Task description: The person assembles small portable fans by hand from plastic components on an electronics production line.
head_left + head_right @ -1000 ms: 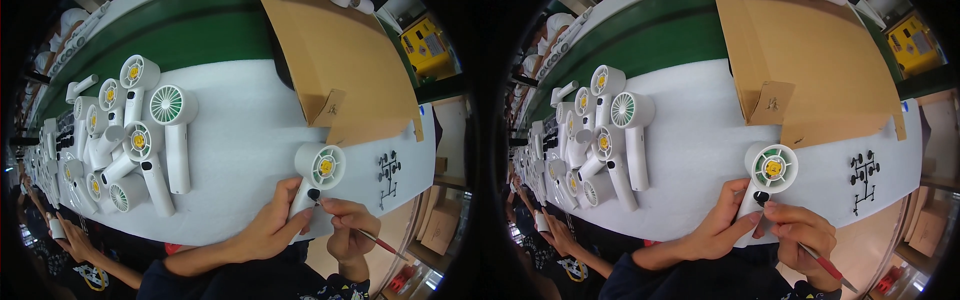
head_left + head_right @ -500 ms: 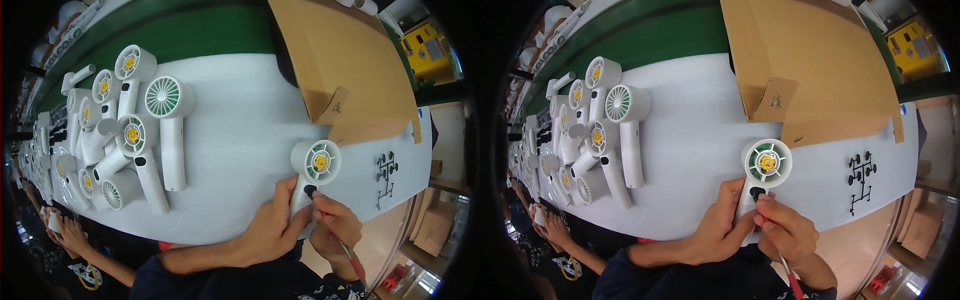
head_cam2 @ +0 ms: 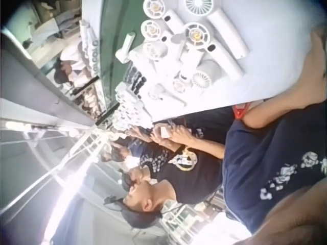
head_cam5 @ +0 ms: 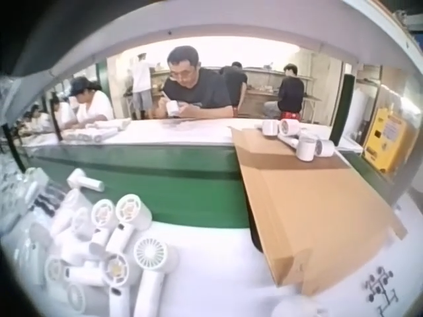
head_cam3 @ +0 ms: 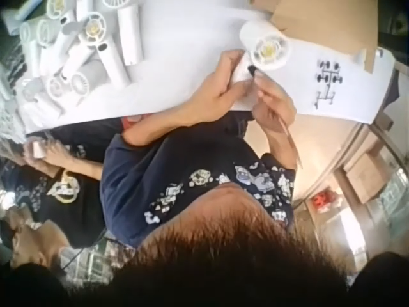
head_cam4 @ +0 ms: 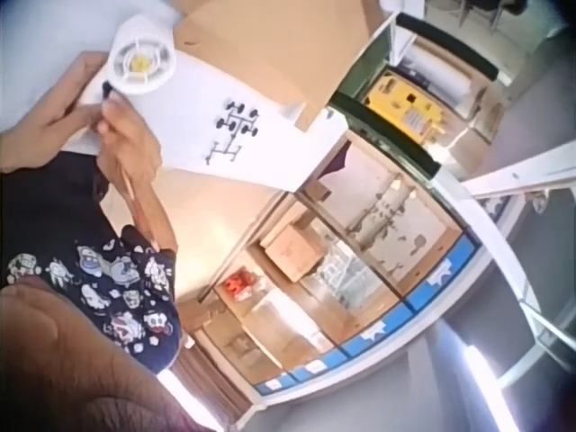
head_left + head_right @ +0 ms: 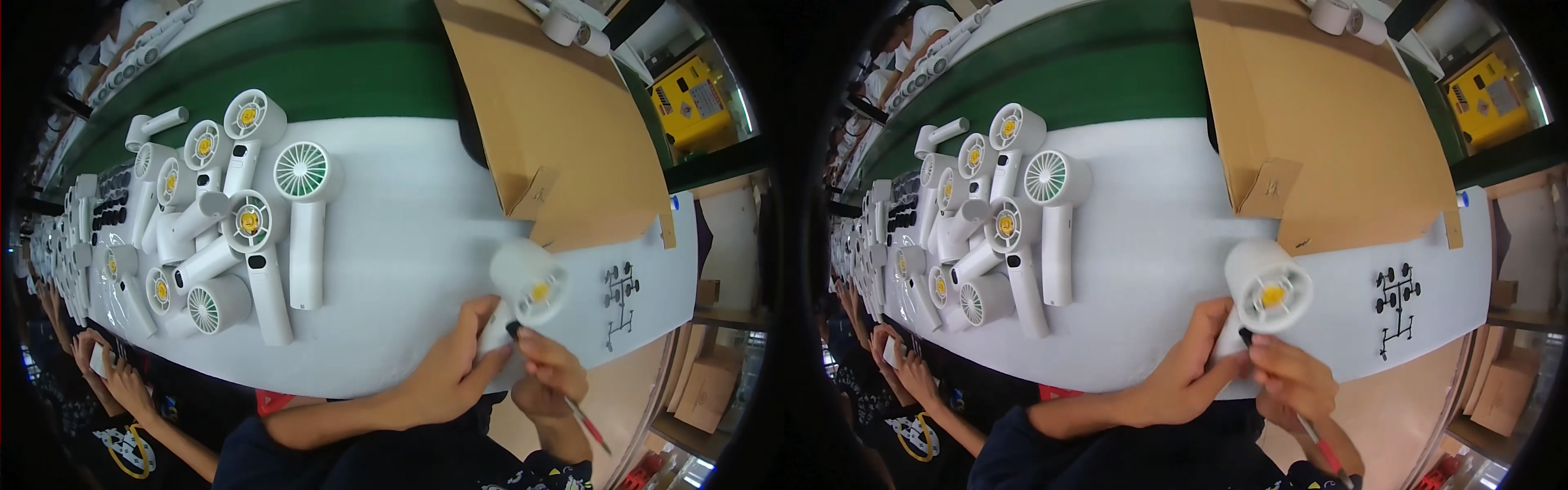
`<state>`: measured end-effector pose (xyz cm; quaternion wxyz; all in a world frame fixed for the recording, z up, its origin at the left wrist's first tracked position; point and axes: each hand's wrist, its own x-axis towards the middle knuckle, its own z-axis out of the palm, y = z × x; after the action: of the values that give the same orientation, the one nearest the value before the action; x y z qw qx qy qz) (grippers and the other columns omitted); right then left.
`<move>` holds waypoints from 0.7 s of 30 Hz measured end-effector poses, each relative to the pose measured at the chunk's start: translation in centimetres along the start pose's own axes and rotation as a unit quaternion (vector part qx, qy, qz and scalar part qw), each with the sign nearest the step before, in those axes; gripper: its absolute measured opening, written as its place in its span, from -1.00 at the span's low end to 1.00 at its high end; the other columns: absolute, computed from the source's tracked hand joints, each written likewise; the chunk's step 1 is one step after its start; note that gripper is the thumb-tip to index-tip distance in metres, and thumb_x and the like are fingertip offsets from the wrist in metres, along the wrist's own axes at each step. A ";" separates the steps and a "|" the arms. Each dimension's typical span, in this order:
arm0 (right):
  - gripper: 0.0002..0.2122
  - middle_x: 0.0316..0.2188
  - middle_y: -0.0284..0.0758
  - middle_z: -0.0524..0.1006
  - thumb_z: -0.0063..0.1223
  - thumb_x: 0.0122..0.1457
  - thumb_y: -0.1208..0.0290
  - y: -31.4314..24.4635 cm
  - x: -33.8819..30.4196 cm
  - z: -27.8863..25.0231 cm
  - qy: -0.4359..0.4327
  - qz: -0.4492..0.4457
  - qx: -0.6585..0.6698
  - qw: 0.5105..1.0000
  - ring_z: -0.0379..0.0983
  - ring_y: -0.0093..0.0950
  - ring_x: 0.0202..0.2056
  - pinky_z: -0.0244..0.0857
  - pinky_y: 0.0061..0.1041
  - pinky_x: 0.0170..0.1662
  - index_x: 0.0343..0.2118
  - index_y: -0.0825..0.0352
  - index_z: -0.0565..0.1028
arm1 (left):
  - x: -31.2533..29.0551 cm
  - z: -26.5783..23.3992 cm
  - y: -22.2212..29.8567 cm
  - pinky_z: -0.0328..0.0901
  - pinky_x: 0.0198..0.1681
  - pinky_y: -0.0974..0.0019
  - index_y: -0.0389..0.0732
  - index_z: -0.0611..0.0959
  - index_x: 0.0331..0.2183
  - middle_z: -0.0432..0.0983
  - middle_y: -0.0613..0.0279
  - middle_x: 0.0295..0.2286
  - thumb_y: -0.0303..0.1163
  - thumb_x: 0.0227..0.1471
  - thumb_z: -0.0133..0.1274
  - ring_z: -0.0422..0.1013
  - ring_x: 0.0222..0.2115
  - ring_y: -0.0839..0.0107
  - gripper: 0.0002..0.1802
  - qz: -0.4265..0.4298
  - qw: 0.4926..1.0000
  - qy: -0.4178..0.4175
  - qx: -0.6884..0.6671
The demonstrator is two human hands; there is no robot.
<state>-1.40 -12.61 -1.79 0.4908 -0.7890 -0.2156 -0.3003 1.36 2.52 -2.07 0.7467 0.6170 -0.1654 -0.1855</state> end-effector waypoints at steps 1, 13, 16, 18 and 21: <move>-0.80 -0.37 -0.09 0.55 0.09 0.03 0.66 -0.4 -0.5 -0.2 0.018 -0.021 -0.024 0.999 0.55 -0.17 -0.33 0.50 -0.30 -0.28 -0.41 0.37 0.27 | -0.1 0.2 0.3 0.27 -0.20 0.20 -0.37 0.08 0.04 0.39 -0.17 -0.26 -0.49 0.11 -0.13 0.40 -0.27 0.13 -0.50 -0.030 0.999 -0.020 -0.037; -0.92 -0.40 -0.14 0.49 -0.10 0.14 0.59 -4.1 -0.2 -3.3 -0.021 0.113 -0.110 0.987 0.47 -0.36 -0.44 0.45 -0.50 -0.39 -0.39 0.37 0.24 | 0.0 -0.7 1.1 0.28 -0.42 0.40 -0.28 0.15 0.04 0.31 0.17 -0.31 -0.41 0.20 -0.26 0.26 -0.48 0.53 -0.61 -0.188 0.974 -0.009 -0.125; -0.79 -0.42 -0.19 0.49 0.03 0.06 0.68 -1.0 -0.8 -2.8 0.145 0.348 0.083 0.922 0.44 -0.49 -0.46 0.41 -0.56 -0.35 -0.25 0.45 0.30 | 0.6 -0.1 1.9 0.24 -0.42 0.45 -0.28 0.28 -0.11 0.33 0.27 -0.41 -0.34 0.21 -0.21 0.26 -0.52 0.56 -0.73 -0.165 0.964 0.027 -0.206; -0.66 -0.42 -0.27 0.47 0.06 0.03 0.69 -0.4 -1.3 -3.1 0.137 0.377 0.101 0.910 0.41 -0.58 -0.45 0.37 -0.63 -0.35 -0.10 0.46 0.29 | 0.7 0.1 2.2 0.24 -0.44 0.47 -0.29 0.31 -0.14 0.34 0.24 -0.43 -0.34 0.21 -0.21 0.25 -0.53 0.58 -0.75 -0.174 0.956 0.059 -0.227; -0.52 -0.42 -0.32 0.47 0.08 0.00 0.70 0.3 -1.6 -3.2 0.123 0.433 0.093 0.888 0.39 -0.65 -0.46 0.31 -0.71 -0.37 0.03 0.45 0.24 | 0.7 0.4 2.0 0.24 -0.50 0.48 -0.30 0.34 -0.18 0.35 0.23 -0.44 -0.35 0.20 -0.19 0.25 -0.54 0.58 -0.77 -0.167 0.961 0.061 -0.210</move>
<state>-3.18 -15.72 -1.96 0.6661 -0.7113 0.1820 -0.1313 1.97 2.19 -0.05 0.8263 0.4756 0.0285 -0.3005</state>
